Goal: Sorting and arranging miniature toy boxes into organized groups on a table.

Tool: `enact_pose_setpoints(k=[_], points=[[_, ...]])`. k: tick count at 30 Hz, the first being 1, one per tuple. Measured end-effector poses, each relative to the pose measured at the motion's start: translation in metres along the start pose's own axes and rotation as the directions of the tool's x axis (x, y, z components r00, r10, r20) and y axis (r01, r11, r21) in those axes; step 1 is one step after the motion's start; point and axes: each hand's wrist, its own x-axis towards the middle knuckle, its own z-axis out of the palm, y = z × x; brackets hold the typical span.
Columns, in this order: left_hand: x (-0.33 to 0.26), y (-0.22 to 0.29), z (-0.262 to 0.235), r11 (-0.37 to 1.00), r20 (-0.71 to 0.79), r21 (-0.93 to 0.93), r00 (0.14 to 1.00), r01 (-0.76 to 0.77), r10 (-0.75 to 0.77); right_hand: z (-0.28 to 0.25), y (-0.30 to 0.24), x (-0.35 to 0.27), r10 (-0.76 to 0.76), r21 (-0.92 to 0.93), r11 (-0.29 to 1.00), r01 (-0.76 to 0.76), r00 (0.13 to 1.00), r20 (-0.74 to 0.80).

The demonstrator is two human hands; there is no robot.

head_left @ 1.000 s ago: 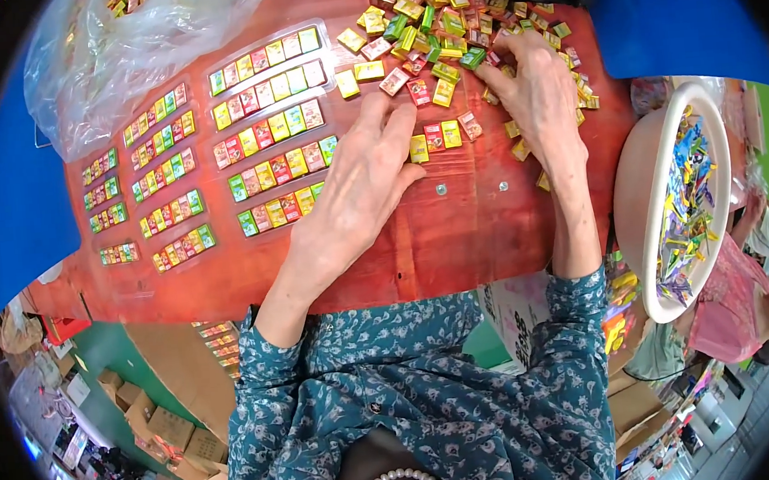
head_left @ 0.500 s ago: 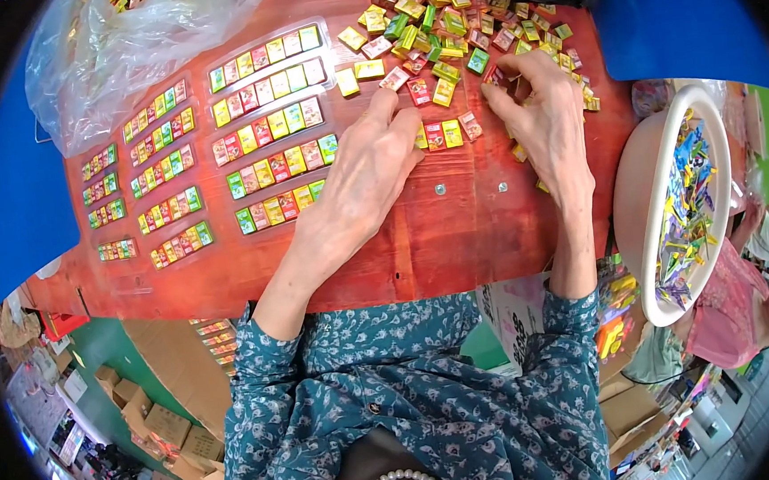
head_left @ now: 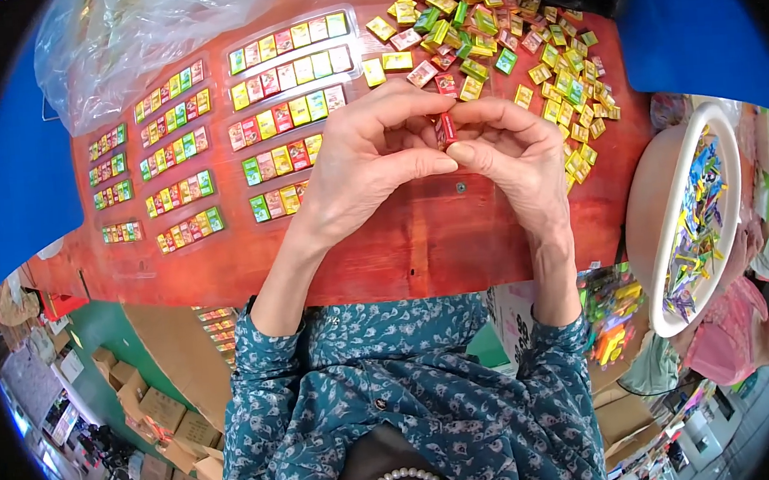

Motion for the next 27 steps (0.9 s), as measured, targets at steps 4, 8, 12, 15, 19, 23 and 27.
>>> enact_pose_setpoints(k=[4,8,12,15,19,23,27], points=[[-0.004,0.004,0.001,0.995,-0.014,0.097,1.0,-0.012,0.013,0.002,0.003,-0.002,0.027,0.007,1.0,-0.027,0.999,-0.017],[-0.007,0.007,-0.002,0.955,-0.052,0.29,0.995,-0.062,0.08,-0.005,-0.007,-0.004,-0.222,-0.38,0.903,0.2,0.975,-0.015],[-0.004,0.006,-0.007,0.429,0.125,0.872,0.955,-0.235,0.268,-0.029,-0.013,-0.01,-0.35,-0.769,0.618,0.165,0.933,-0.081],[0.0,-0.002,-0.006,0.278,0.161,0.942,0.979,-0.19,0.125,-0.034,-0.009,-0.013,-0.303,-0.851,0.498,0.164,0.953,0.005],[0.004,-0.003,-0.002,0.306,0.2,0.92,0.966,-0.243,0.164,-0.028,-0.003,-0.012,-0.273,-0.906,0.37,0.205,0.956,0.105],[0.006,-0.002,0.003,0.425,0.171,0.88,0.976,-0.212,0.133,-0.026,0.0,-0.009,-0.277,-0.896,0.392,0.208,0.956,0.1],[0.006,-0.011,0.004,0.43,0.18,0.867,0.963,-0.252,0.201,-0.019,-0.002,-0.008,-0.235,-0.886,0.425,0.184,0.968,0.089]])
